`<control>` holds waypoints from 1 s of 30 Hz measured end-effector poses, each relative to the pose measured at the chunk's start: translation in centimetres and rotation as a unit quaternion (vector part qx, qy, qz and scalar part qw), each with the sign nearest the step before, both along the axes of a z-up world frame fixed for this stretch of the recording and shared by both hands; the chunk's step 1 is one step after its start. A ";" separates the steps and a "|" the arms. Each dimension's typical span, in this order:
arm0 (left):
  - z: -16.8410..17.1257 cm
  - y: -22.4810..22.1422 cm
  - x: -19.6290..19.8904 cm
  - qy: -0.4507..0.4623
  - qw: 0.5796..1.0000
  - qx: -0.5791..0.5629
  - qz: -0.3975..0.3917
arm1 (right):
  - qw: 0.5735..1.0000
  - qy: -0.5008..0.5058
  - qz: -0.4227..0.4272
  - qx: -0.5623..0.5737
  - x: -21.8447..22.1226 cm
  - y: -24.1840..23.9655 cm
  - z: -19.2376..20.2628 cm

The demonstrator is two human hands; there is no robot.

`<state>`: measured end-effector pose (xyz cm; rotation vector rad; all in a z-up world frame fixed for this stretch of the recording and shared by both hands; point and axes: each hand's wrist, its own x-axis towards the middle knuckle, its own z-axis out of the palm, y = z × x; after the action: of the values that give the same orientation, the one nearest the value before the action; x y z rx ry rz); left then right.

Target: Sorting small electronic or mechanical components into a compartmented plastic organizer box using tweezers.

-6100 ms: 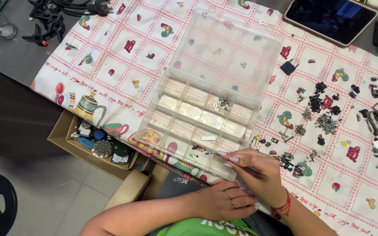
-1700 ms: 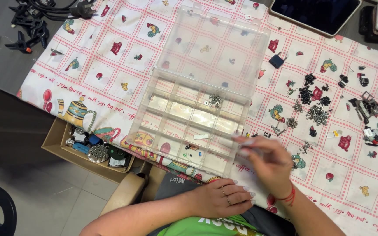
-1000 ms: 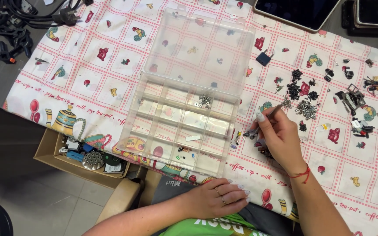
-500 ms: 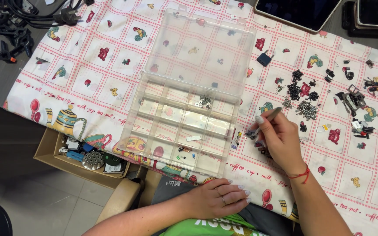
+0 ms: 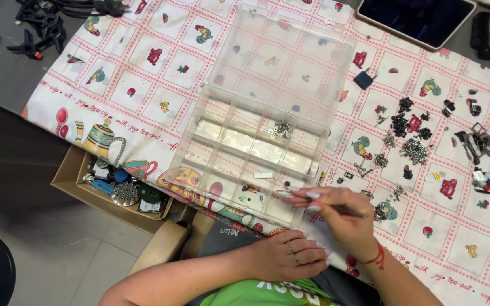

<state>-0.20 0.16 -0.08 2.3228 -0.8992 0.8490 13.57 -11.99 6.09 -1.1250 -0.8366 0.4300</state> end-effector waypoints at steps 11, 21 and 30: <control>0.7 0.2 0.4 -0.007 1.000 -0.013 -0.002 | 0.955 -0.159 -0.174 -0.182 2.8 -1.0 0.2; 0.3 0.2 0.1 0.001 1.000 0.006 0.003 | 0.893 -0.387 -0.118 -0.199 2.5 0.8 1.7; 0.5 0.3 0.1 -0.004 1.000 0.011 0.019 | 0.878 -0.420 -0.100 -0.206 2.7 0.7 2.5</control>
<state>-0.14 0.43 0.45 2.3632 -0.8750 0.8673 16.24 -11.31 8.62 -1.8280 -1.4017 -0.0987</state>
